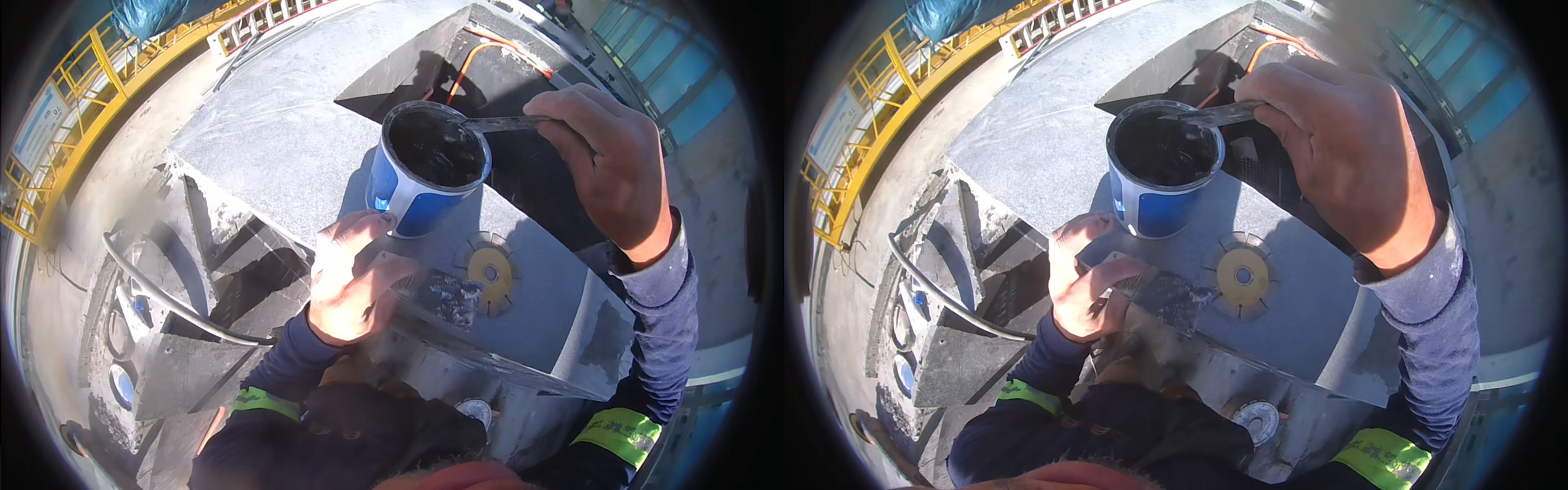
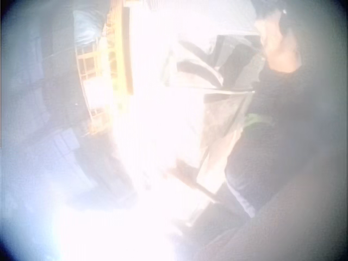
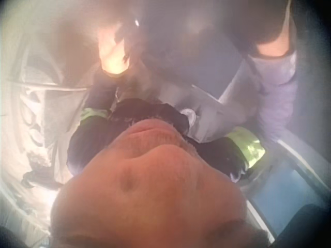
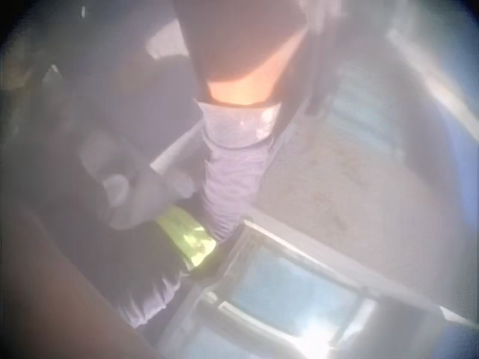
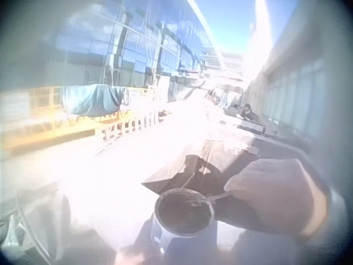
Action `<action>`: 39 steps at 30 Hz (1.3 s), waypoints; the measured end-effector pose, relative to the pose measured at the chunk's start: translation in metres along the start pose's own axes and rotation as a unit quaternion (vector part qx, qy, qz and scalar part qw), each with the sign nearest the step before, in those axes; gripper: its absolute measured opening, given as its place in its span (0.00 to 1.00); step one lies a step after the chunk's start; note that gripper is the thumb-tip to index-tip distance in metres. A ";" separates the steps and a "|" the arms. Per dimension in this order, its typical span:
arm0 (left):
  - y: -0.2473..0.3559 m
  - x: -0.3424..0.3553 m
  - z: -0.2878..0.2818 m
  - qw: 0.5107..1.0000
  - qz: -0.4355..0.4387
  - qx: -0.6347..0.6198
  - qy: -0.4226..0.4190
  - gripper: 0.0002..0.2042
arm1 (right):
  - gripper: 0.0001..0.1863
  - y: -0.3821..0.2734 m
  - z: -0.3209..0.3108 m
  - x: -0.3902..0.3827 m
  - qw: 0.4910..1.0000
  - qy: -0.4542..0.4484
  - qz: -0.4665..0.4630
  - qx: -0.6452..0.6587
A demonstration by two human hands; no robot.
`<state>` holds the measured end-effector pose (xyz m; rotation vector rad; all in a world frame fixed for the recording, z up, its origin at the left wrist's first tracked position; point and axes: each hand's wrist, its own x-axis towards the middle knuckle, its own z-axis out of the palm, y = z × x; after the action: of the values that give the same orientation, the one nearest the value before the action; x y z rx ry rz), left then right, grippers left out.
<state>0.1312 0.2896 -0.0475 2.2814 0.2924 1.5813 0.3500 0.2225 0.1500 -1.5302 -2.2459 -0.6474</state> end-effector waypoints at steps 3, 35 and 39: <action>-0.018 0.003 0.018 1.000 0.003 -0.002 0.017 0.16 | 0.06 0.007 0.024 0.028 0.998 -0.063 -0.028 0.011; -0.025 -0.006 0.026 1.000 0.020 0.006 0.012 0.13 | 0.10 0.007 0.070 0.027 0.971 -0.140 0.181 0.063; -0.022 -0.008 0.020 1.000 -0.015 -0.017 0.009 0.17 | 0.12 0.009 0.057 0.015 0.921 -0.106 0.329 0.179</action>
<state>0.1478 0.3033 -0.0692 2.2287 0.3012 1.5798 0.3519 0.2681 0.1121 -2.0473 -1.6651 0.1247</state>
